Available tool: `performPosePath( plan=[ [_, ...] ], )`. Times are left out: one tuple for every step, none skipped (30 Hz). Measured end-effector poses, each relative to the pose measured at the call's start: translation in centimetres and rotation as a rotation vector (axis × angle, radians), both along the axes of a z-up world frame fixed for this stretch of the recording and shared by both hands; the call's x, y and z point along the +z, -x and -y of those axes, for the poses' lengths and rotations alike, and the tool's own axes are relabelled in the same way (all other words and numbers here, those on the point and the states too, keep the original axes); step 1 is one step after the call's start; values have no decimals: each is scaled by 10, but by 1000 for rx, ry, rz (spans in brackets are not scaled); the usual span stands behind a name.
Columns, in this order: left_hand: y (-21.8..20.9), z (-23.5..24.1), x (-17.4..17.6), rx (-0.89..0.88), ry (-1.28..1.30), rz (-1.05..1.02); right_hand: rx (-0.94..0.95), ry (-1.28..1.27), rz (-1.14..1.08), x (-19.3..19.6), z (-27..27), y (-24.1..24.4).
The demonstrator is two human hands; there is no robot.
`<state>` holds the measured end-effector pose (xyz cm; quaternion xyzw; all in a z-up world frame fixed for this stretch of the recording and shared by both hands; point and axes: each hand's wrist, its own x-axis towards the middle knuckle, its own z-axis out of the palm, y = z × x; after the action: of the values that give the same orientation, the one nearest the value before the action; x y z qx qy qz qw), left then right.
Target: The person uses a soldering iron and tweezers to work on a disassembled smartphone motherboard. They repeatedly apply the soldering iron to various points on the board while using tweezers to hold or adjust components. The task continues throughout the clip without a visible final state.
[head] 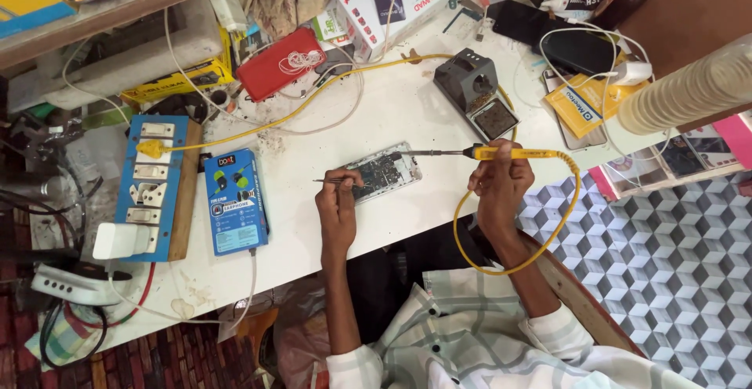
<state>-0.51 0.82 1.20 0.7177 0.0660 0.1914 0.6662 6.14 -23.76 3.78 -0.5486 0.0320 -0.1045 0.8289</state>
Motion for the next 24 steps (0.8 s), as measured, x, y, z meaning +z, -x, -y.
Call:
performPosePath(
  plan=[
    [1, 0, 0, 3, 2, -10, 17, 6, -11, 0, 0, 0],
    [0, -1, -1, 4, 4, 5, 34, 12, -22, 0, -1, 0],
    [1, 0, -1, 8, 6, 16, 54, 19, -37, -2, 0, 1],
    [2, 0, -2, 12, 9, 27, 78, 10, -36, -4, 1, 1],
    [1, 0, -1, 14, 6, 11, 103, -3, -33, -7, 1, -2],
    [1, 0, -1, 16, 4, -5, 129, -15, -29, -11, 1, -5],
    [1, 2, 0, 16, 3, -21, 139, -83, -39, -15, 2, -7],
    [1, 3, 1, 18, -38, 5, 148, -152, -49, -19, 2, -9],
    [0, 3, 2, 16, -80, 33, 154, -220, -58, -22, 3, -11],
    [-1, 4, 3, 14, -122, 61, 140, -189, -13, -25, 4, -13],
    [-3, 5, 4, 18, -108, 60, 124, -160, 30, -28, 5, -14],
    [-4, 6, 4, 22, -94, 59, 108, -130, 73, -30, 5, -14],
    [-5, 8, 3, 23, -80, 57, 70, -54, 83, -31, 5, -14],
    [-5, 8, 3, 25, -62, 44, 32, 21, 92, -32, 5, -13],
    [-8, 9, 2, 24, -43, 35, -8, 99, 103, -31, 6, -13],
    [-10, 10, 1, 23, -23, 25, -40, 128, 108, -29, 6, -13],
    [-12, 11, 0, 25, -23, 45, -72, 157, 113, -27, 4, -12],
    [-13, 11, -1, 26, -22, 65, -105, 185, 119, -25, 3, -11],
    [-13, 10, -2, 28, -22, 82, -120, 160, 91, -23, 2, -9],
    [-13, 9, -3, 9, 6, 86, -135, 134, 63, -22, 1, -8],
    [-12, 8, -4, -4, 34, 91, -144, 109, 37, -20, 2, -8],
    [-10, 7, -5, -17, 63, 96, -137, 101, 23, -18, 3, -9],
    [-8, 6, -6, -9, 62, 67, -131, 89, 5, -18, 3, -10],
    [-6, 4, -7, -1, 61, 37, -126, 77, -13, -19, 3, -11]
  ],
)
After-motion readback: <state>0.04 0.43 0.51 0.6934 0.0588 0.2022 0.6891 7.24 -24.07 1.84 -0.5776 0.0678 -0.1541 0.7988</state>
